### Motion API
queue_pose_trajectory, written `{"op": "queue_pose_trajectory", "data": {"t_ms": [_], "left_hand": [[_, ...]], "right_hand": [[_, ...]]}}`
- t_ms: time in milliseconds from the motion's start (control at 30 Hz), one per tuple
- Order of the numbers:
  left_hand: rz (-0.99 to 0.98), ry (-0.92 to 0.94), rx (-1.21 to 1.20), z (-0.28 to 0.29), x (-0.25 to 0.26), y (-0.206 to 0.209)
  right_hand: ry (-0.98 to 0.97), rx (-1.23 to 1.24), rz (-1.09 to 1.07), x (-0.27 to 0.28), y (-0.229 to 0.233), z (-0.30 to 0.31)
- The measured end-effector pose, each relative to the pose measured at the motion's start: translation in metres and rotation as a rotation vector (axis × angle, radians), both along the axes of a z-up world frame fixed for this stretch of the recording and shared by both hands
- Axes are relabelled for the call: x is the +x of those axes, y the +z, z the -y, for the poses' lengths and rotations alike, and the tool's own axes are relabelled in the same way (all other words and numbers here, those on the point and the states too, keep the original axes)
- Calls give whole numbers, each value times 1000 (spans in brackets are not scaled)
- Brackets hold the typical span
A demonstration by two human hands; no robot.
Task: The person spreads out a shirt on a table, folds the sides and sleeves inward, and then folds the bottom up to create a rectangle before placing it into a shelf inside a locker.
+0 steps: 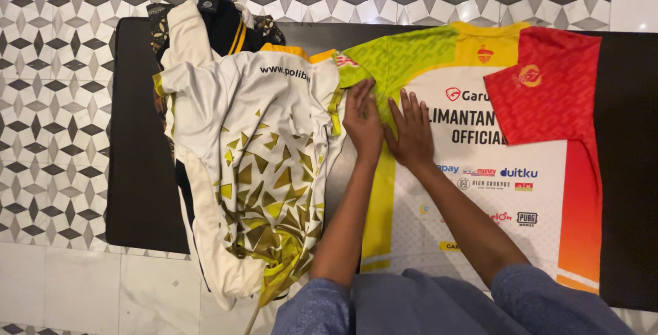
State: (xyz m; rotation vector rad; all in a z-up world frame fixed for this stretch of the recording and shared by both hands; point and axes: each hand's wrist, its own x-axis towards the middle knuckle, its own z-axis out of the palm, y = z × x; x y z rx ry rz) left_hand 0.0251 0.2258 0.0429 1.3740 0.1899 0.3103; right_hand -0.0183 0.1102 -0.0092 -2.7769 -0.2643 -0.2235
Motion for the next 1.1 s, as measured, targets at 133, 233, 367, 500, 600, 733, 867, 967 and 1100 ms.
{"op": "queue_pose_trajectory", "data": {"t_ms": [133,233,367,500,600,733,867,967,1100], "left_hand": [[-49,-47,28,5,-19,-8],[-65,10,23,6,-27,-12],[-34,32,-4,9,-30,-21],[-79,-17,1,11,-39,-23],[-130,-61,41,10,-44,-27],[-145,-89,113,9,-49,-35],[-170,-71,147,8,-49,-41],[-158,-66,152,10,-50,-37],[-100,-87,181,17,-48,-18]], "right_hand": [[8,7,-12,1,-5,2],[-1,50,-47,0,-9,4],[-87,346,26,7,-7,6],[-223,723,-36,42,7,-2],[-97,654,-198,80,21,-9],[49,307,-204,105,25,-22],[34,265,-118,110,11,-29],[-8,311,-131,110,0,-27],[-164,616,-259,122,-9,-11]]}}
